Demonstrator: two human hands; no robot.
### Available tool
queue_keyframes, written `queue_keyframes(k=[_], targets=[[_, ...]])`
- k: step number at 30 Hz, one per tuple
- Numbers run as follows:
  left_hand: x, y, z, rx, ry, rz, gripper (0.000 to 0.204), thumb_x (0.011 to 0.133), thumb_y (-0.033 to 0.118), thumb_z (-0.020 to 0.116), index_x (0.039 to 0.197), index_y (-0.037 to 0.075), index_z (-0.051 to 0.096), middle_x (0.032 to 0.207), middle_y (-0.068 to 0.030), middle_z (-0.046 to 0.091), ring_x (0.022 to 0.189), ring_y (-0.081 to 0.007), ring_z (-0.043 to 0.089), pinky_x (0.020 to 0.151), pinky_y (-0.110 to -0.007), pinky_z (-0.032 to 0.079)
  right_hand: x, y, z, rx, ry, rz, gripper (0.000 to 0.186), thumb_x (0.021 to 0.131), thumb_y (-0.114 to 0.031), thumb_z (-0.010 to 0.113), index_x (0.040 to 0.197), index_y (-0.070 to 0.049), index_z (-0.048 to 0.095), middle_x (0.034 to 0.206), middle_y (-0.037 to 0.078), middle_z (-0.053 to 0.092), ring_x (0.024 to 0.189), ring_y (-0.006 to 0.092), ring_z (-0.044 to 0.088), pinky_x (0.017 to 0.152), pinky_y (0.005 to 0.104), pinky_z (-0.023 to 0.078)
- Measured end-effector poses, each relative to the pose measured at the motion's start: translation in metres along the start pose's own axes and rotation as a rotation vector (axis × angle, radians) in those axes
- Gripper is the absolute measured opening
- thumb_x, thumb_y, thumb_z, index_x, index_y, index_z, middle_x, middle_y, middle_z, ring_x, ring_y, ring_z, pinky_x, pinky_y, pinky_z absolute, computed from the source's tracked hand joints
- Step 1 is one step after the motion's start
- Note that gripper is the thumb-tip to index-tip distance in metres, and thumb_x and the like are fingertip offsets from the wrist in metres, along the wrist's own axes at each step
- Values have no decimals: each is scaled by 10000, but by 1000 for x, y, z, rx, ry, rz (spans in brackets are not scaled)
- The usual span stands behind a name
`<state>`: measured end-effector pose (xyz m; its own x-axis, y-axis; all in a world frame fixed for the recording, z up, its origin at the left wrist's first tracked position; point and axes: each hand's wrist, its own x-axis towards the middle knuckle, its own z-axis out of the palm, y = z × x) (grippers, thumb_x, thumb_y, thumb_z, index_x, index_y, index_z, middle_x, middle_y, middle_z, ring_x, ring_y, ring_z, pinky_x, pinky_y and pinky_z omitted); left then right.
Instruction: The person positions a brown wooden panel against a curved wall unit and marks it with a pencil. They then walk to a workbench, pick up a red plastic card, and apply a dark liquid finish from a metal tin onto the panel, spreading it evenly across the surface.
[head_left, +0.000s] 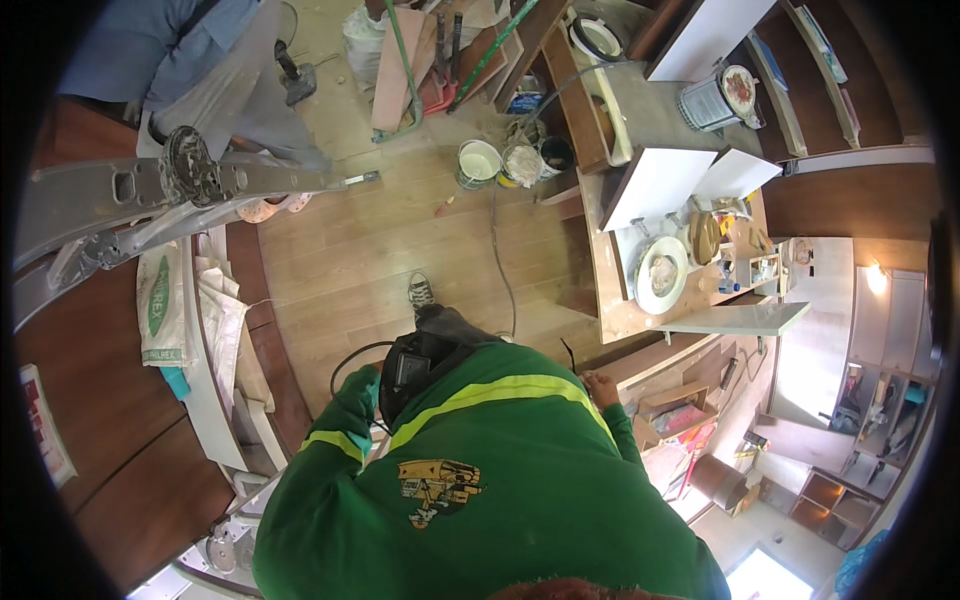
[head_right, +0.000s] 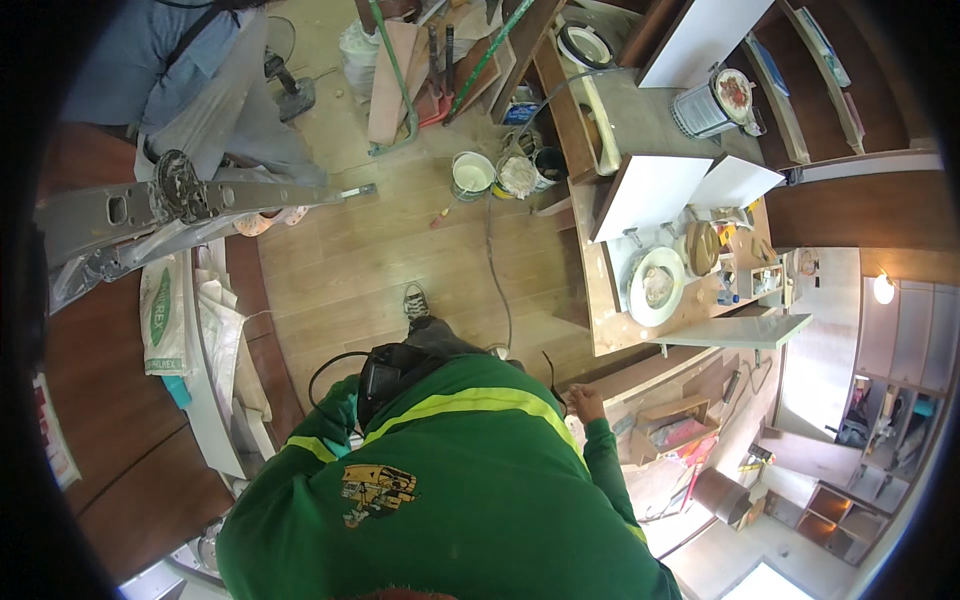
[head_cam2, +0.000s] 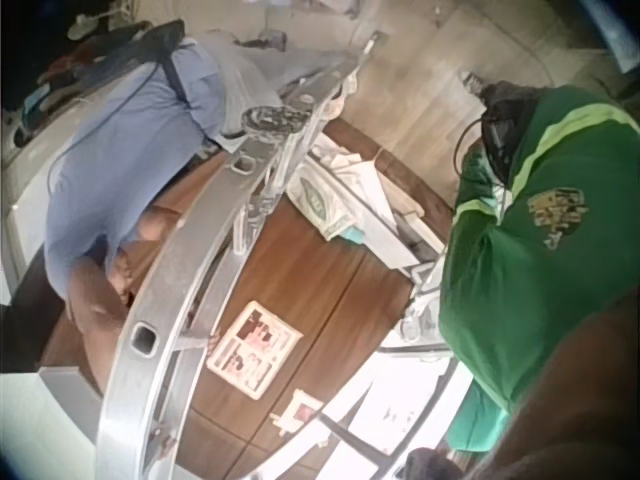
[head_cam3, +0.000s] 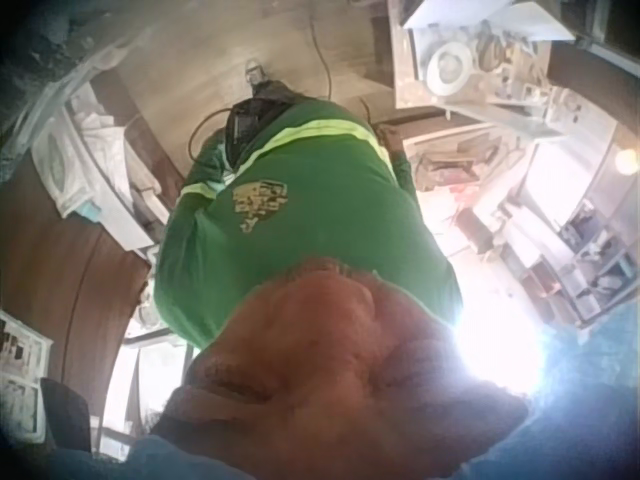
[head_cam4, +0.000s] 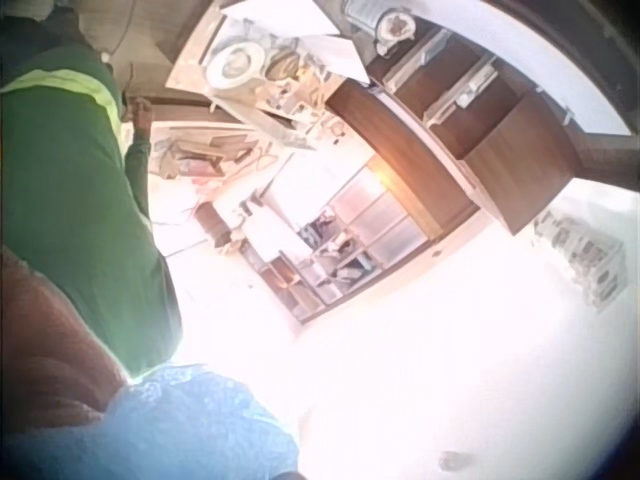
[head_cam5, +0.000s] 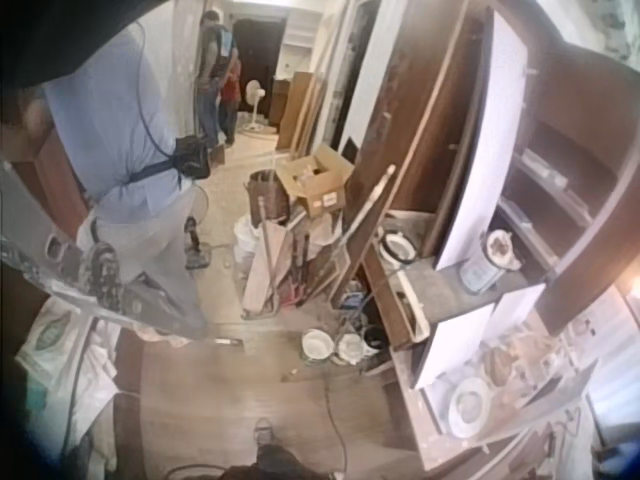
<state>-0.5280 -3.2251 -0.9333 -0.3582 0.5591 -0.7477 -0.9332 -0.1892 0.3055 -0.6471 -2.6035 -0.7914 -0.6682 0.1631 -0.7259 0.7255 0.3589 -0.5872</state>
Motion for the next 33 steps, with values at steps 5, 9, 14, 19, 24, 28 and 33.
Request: queue_keyframes(k=[5,9,14,19,24,28,33], targets=[[9,30,-12,21,7,-22,664,998,471,704,1594,308,461,1539,-75,579,1360,-316,593,1116,-582,446,4,25,-1,-89,-9,-48,309,988,-276,700,1116,-2,766,862,71,739,670,166,679,588,325,562],[-2,37,-36,27,99,-87,682,993,470,710,1605,318,448,1556,-79,562,1371,-317,584,1134,-592,426,-29,8,7,-271,-35,-11,291,979,-266,687,1042,9,755,895,82,747,698,175,693,604,335,569],[-27,98,-100,123,223,-98,931,918,617,749,1675,307,303,1681,-103,388,1467,-341,485,1149,-614,411,-24,2,7,-199,0,82,286,984,-293,698,1055,-20,749,877,75,736,686,173,683,572,330,542],[-6,258,-76,571,381,-184,975,917,620,745,1672,173,320,1653,-138,432,1490,-343,466,1161,-532,434,28,-31,6,-202,62,-14,275,1012,-307,676,1009,-38,732,779,57,693,638,144,623,598,299,514],[41,367,-40,1016,245,-86,955,939,625,725,1672,158,330,1653,-170,434,1484,-352,463,1185,-463,422,94,-208,46,-333,-31,-330,366,1009,-341,675,1061,18,723,813,132,692,714,228,652,694,374,537],[87,396,4,1060,195,-81,982,920,653,732,1656,120,359,1615,-194,468,1462,-365,484,1189,-443,419,213,-293,90,-376,-120,-473,357,996,-317,661,1154,-2,718,1042,250,730,973,400,711,867,466,548],[131,386,50,975,360,61,942,920,643,734,1603,65,439,1570,-233,491,1434,-393,500,1194,-467,416,403,-326,156,-395,-34,-334,394,1007,-294,591,1265,0,638,1208,303,687,1132,492,660,982,528,520]])
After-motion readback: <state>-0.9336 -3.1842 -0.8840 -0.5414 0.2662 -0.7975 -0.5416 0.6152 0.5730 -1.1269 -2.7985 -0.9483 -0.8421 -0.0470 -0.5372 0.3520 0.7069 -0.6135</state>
